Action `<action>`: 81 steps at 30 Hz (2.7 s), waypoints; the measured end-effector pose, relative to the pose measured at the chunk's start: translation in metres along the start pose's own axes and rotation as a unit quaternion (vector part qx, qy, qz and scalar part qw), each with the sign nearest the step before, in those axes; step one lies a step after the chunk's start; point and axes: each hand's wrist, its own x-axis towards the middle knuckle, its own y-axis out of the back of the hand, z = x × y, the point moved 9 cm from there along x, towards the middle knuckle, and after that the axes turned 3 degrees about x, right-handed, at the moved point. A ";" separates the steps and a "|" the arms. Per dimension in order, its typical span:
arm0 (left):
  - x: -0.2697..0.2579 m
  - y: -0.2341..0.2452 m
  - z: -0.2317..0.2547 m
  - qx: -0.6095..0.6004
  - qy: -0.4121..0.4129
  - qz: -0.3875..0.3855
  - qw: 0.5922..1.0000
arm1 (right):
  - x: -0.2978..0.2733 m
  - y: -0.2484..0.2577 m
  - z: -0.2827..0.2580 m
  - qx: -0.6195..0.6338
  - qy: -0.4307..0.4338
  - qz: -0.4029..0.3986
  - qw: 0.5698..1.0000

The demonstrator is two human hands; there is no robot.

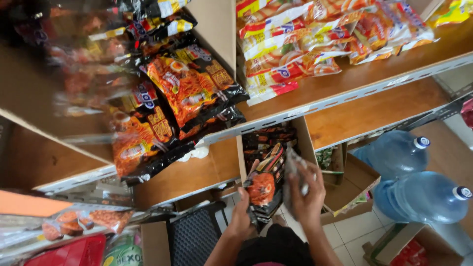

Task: Wiping instant noodle packets with a cloth and organizing them into a cardboard box.

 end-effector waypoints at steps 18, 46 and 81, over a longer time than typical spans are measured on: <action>0.000 0.030 0.036 -0.325 0.117 0.180 0.921 | 0.007 0.007 0.080 0.143 -0.189 -0.198 0.951; 0.054 -0.125 0.102 -0.212 -0.067 0.036 0.974 | -0.016 0.067 -0.066 -0.104 0.228 -0.123 0.960; 0.114 -0.300 -0.118 -0.294 0.211 -0.090 0.928 | 0.025 0.274 0.058 -0.092 0.058 0.086 0.990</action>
